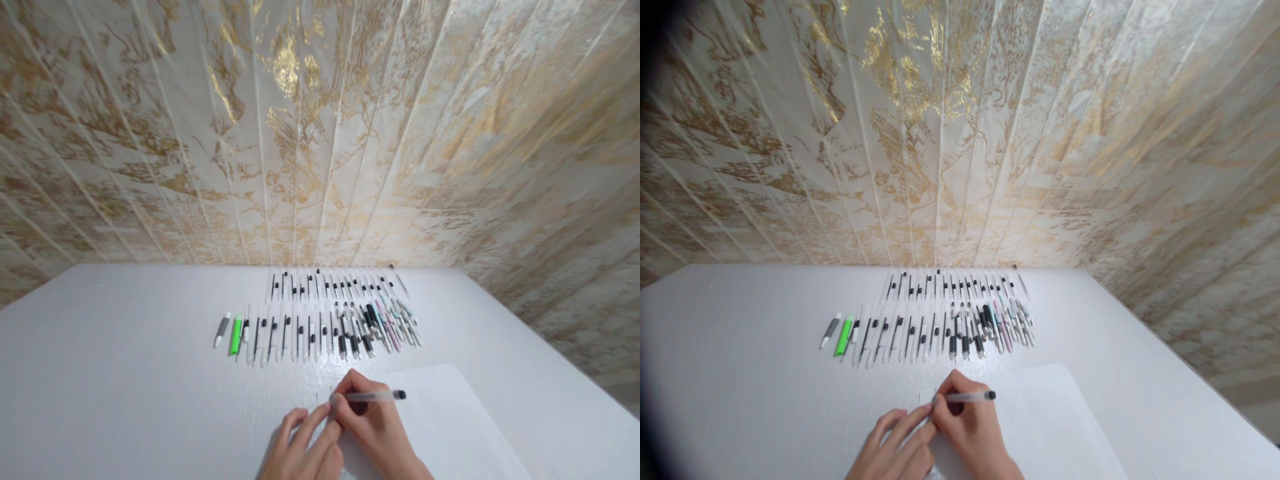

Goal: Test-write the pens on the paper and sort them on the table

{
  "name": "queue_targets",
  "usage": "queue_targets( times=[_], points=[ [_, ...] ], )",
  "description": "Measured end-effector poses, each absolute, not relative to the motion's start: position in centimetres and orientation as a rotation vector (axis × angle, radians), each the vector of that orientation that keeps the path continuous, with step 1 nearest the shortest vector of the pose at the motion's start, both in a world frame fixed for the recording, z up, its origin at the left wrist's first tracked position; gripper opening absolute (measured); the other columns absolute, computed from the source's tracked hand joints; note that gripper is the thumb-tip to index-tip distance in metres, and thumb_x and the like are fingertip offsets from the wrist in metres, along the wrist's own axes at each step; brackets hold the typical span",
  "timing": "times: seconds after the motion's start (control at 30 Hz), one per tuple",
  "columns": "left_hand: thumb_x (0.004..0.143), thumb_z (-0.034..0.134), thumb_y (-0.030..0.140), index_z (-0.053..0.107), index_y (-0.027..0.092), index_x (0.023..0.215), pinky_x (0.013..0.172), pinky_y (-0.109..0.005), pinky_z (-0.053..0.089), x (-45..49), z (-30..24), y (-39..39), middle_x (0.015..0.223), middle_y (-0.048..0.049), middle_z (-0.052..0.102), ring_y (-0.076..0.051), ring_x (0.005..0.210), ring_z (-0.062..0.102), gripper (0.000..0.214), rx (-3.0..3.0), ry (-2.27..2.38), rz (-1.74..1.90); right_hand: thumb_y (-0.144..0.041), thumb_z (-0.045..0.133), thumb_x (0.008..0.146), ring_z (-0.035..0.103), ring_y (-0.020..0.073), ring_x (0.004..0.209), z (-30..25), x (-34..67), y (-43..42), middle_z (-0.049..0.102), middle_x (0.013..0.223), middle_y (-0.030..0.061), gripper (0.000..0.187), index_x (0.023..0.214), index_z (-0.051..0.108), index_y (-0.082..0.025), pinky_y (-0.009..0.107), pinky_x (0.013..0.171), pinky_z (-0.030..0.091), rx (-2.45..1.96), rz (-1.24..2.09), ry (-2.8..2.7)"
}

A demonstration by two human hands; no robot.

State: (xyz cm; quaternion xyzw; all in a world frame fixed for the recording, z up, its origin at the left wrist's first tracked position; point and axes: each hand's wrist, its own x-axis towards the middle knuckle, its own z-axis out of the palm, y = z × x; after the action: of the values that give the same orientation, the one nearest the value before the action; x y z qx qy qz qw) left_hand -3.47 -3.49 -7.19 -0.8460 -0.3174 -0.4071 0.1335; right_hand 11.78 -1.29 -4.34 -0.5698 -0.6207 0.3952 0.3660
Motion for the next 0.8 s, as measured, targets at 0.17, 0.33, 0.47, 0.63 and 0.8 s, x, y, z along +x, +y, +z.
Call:
queue_targets(
  times=[0.17, 0.33, 0.47, 0.63, 0.8],
  points=[
    [0.091, 0.035, 0.005, 0.057, 0.019, 0.07, 0.086, -0.034, 0.036, -3.4, -7.3, -3.6, 0.093, 0.0013, 0.07, -0.016, 0.097, 0.061, 0.034, -2.442, -0.936, -1.176, -0.027, 0.057, 0.08, 0.043, 0.0101, 0.05, -4.1, 11.8, -1.3, 0.053, 0.052, -0.0023, 0.02, 0.064, 0.057, -0.015, 0.02, 0.046, 0.033, -1.458, 0.997, -1.605],
    [0.091, 0.033, 0.004, 0.057, 0.019, 0.07, 0.086, -0.033, 0.037, -3.4, -7.1, -3.6, 0.091, 0.0017, 0.071, -0.016, 0.097, 0.062, 0.035, -2.451, -0.932, -1.17, -0.027, 0.055, 0.079, 0.041, 0.0102, 0.05, -3.6, 11.7, -1.4, 0.05, 0.051, -0.0031, 0.019, 0.063, 0.055, -0.016, 0.021, 0.047, 0.031, -1.482, 0.995, -1.616],
    [0.091, 0.037, 0.005, 0.057, 0.02, 0.072, 0.088, -0.033, 0.037, -3.5, -7.7, -3.7, 0.092, 0.0011, 0.071, -0.016, 0.101, 0.062, 0.031, -2.451, -0.941, -1.178, -0.028, 0.057, 0.079, 0.041, 0.0106, 0.052, -4.1, 11.8, -1.4, 0.05, 0.053, -0.003, 0.021, 0.062, 0.053, -0.017, 0.022, 0.049, 0.031, -1.45, 1.002, -1.624],
    [0.092, 0.038, 0.013, 0.055, 0.021, 0.076, 0.088, -0.032, 0.043, -4.4, -7.3, -4.0, 0.104, 0.0, 0.071, -0.017, 0.11, 0.06, 0.025, -2.673, -1.025, -1.101, -0.041, 0.064, 0.078, 0.043, 0.0107, 0.05, -3.0, 12.8, -0.7, 0.047, 0.056, -0.0055, 0.024, 0.074, 0.057, -0.018, 0.022, 0.049, 0.035, -1.347, 1.115, -1.221],
    [0.082, 0.052, 0.02, 0.052, 0.022, 0.086, 0.087, -0.033, 0.048, -5.9, -4.6, -3.3, 0.109, -0.0051, 0.068, -0.021, 0.107, 0.059, 0.005, -2.883, -1.167, -1.132, -0.038, 0.068, 0.078, 0.049, 0.0109, 0.056, 1.1, 14.0, -1.9, 0.054, 0.072, -0.0022, 0.02, 0.081, 0.059, -0.02, 0.022, 0.053, 0.044, -1.148, 1.203, -1.229]
  ],
)
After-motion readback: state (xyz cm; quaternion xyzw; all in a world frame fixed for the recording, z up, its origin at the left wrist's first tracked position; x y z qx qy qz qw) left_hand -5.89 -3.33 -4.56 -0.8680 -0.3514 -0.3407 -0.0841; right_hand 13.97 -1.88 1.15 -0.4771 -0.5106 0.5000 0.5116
